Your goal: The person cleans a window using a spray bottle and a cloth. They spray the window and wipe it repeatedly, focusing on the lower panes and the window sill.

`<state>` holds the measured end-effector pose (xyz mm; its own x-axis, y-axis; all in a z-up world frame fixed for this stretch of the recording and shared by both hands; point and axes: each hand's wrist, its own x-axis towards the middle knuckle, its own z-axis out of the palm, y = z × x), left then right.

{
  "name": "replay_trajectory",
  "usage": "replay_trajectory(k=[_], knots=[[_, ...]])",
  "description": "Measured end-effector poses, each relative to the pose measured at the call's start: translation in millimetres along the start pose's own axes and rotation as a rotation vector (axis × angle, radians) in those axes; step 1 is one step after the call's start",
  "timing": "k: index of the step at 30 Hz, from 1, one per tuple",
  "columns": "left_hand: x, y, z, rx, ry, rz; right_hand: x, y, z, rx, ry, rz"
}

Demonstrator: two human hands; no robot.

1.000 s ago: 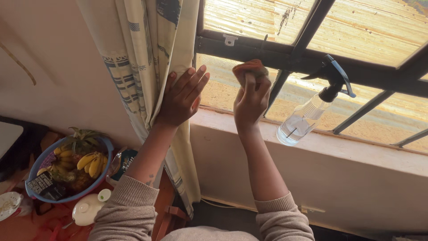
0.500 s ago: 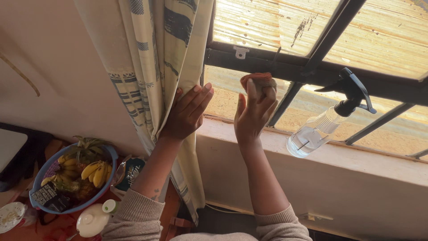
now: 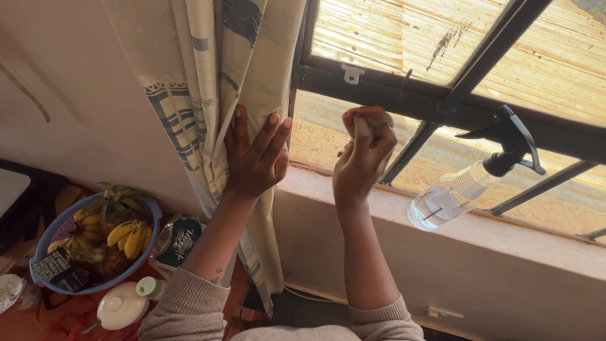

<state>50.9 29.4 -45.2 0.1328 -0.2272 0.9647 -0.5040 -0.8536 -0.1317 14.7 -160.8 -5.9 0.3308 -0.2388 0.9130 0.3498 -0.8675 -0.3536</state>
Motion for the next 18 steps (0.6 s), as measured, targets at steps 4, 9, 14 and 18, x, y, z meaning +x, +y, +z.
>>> replay_trajectory(k=[4, 9, 14, 18], knots=[[-0.5, -1.4, 0.8, 0.020, 0.010, 0.023, -15.8, -19.5, 20.1, 0.014, -0.190, -0.213], [-0.6, -2.4, -2.6, 0.022, -0.033, 0.012, -50.1, -7.3, 0.0, -0.111, -0.332, -0.055], [1.7, 1.1, -3.6, 0.063, -0.043, 0.047, -22.7, 11.2, -4.9, -0.063, 0.035, 0.055], [8.9, 6.9, -5.9, 0.142, -0.024, 0.091, -19.5, -17.5, 26.3, 0.017, -0.062, -0.140]])
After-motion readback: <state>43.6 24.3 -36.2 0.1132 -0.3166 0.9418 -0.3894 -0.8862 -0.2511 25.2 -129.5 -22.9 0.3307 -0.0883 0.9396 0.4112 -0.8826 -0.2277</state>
